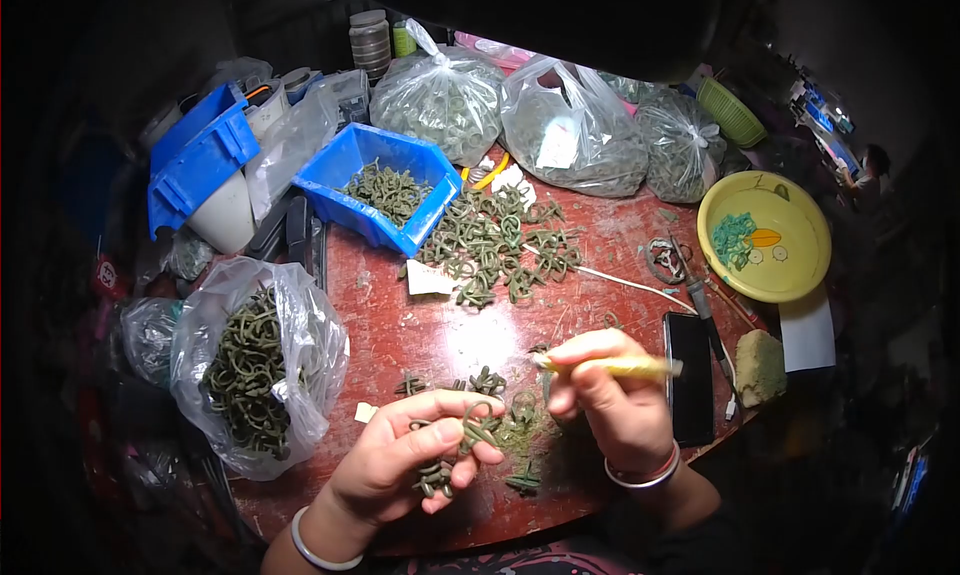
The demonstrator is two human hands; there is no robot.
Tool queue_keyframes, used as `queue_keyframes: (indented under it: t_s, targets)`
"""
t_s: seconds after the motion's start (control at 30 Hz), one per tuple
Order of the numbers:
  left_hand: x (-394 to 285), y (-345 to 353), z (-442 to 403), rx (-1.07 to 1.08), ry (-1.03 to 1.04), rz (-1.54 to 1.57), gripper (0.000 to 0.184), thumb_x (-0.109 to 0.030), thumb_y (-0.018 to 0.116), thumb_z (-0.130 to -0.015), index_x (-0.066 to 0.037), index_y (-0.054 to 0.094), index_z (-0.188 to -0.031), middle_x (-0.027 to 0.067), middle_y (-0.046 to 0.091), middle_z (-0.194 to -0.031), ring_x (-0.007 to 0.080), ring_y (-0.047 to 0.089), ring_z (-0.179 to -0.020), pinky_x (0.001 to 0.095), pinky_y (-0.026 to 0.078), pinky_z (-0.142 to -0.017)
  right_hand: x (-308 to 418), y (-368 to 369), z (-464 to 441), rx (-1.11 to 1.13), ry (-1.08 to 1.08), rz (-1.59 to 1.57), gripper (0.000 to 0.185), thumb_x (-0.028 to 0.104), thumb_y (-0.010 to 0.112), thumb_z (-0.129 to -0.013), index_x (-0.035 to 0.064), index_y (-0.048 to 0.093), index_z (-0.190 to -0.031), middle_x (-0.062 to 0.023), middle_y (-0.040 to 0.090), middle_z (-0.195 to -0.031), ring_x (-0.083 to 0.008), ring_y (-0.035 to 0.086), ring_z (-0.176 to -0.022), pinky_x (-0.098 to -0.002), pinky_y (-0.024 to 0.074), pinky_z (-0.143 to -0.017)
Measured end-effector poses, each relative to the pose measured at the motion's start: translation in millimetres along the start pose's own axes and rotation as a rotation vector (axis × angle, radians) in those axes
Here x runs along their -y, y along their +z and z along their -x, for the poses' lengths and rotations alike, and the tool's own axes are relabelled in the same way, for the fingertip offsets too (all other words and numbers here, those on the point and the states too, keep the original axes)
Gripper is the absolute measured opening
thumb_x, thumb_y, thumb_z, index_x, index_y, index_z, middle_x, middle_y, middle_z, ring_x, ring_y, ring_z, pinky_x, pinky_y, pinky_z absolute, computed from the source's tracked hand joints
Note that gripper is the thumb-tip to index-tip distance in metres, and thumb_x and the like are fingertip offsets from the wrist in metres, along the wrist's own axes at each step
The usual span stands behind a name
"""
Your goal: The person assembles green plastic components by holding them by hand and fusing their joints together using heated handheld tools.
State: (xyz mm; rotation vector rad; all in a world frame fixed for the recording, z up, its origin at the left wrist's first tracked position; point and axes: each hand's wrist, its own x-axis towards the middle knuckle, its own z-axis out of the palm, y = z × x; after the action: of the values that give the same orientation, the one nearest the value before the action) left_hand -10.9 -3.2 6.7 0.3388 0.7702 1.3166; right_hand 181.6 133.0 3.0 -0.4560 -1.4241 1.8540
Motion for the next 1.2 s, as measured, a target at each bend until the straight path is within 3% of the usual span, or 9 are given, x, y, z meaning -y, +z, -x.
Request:
queue_keyframes:
  t_s: [0.07,0.17,0.47,0.63,0.67,0.8,0.97,1.1,1.2]
  targets:
    - [1.3,-3.2,-1.4,0.112,-0.038,-0.033,0.035,-0.015,0.055,-0.099,0.001,0.049,-0.130,0.0196,0.068,-0.103,0.0127,0.063,-0.072,0.0204,0.049,-0.047,7.2,-1.0,-6.2,0.175,-0.197,0.471,0.018,0.006,0.070,-0.090,-0.0002,0.069,-0.106,-0.0098,0.068,-0.094,-0.0165,0.064,-0.079,-0.0294,0.0514,-0.072]
    - [0.4,3.9,-0.5,0.159,-0.114,-0.144,0.034,-0.014,0.058,-0.098,-0.003,0.045,-0.128,0.0202,0.068,-0.104,0.0130,0.064,-0.073,0.0214,0.050,-0.048,4.4,7.6,-8.2,0.308,-0.343,0.573,0.022,0.007,0.079,-0.081,0.0046,0.072,-0.101,-0.0080,0.067,-0.087,-0.0199,0.063,-0.079,-0.0304,0.0498,-0.070]
    - [1.9,1.1,-3.1,0.197,-0.119,-0.073,0.033,-0.014,0.058,-0.098,-0.003,0.044,-0.126,0.0219,0.067,-0.104,0.0137,0.063,-0.072,0.0210,0.049,-0.047,-5.1,2.3,-6.6,0.345,-0.283,0.485,0.013,0.001,0.072,-0.085,0.0023,0.072,-0.098,-0.0083,0.066,-0.083,-0.0164,0.063,-0.074,-0.0271,0.0487,-0.066]
    - [-0.1,-3.1,-2.6,0.173,-0.086,0.008,0.041,-0.016,0.057,-0.097,0.002,0.046,-0.133,0.0182,0.068,-0.100,0.0123,0.063,-0.070,0.0206,0.049,-0.046,12.6,16.6,0.6,0.012,-0.004,0.316,0.020,-0.001,0.069,-0.087,-0.0006,0.069,-0.107,-0.0099,0.068,-0.096,-0.0142,0.065,-0.081,-0.0245,0.0508,-0.073]
    - [2.9,2.5,-0.8,0.018,-0.037,-0.045,0.048,-0.019,0.057,-0.091,0.012,0.047,-0.126,0.0204,0.066,-0.091,0.0143,0.060,-0.062,0.0197,0.043,-0.038,15.3,16.4,0.3,-0.013,-0.059,0.330,0.021,-0.001,0.069,-0.087,-0.0009,0.070,-0.108,-0.0097,0.069,-0.098,-0.0136,0.066,-0.082,-0.0242,0.0518,-0.076]
    - [3.0,1.1,-0.7,0.018,-0.029,-0.017,0.044,-0.018,0.052,-0.091,0.013,0.050,-0.123,0.0210,0.066,-0.090,0.0141,0.060,-0.060,0.0197,0.043,-0.038,10.9,-5.3,0.5,0.198,-0.304,0.312,0.018,0.004,0.067,-0.088,-0.0040,0.071,-0.104,-0.0135,0.072,-0.094,-0.0216,0.066,-0.080,-0.0327,0.0512,-0.070]
    - [2.0,-7.4,-0.7,0.169,-0.064,0.042,0.038,-0.017,0.053,-0.098,0.006,0.051,-0.128,0.0180,0.068,-0.098,0.0120,0.063,-0.069,0.0193,0.046,-0.044,6.3,-4.9,-2.1,0.246,-0.294,0.340,0.016,0.001,0.068,-0.086,-0.0039,0.071,-0.101,-0.0138,0.072,-0.096,-0.0224,0.067,-0.082,-0.0331,0.0514,-0.072]
    - [0.9,-4.0,0.0,0.148,-0.041,0.016,0.034,-0.011,0.056,-0.096,0.005,0.053,-0.126,0.0183,0.067,-0.097,0.0119,0.063,-0.068,0.0191,0.046,-0.043,3.2,-9.5,4.2,0.197,0.129,-0.106,0.015,0.007,0.062,-0.095,-0.0022,0.070,-0.103,-0.0114,0.071,-0.098,-0.0131,0.066,-0.083,-0.0243,0.0534,-0.072]
    - [-4.9,8.7,3.6,-0.001,-0.003,-0.184,0.032,-0.005,0.065,-0.090,0.002,0.058,-0.121,0.0126,0.068,-0.099,0.0097,0.061,-0.073,0.0201,0.049,-0.053,0.4,-5.8,0.0,-0.037,0.034,-0.239,0.014,0.008,0.063,-0.094,-0.0026,0.070,-0.100,-0.0128,0.071,-0.096,-0.0141,0.066,-0.081,-0.0253,0.0532,-0.070]
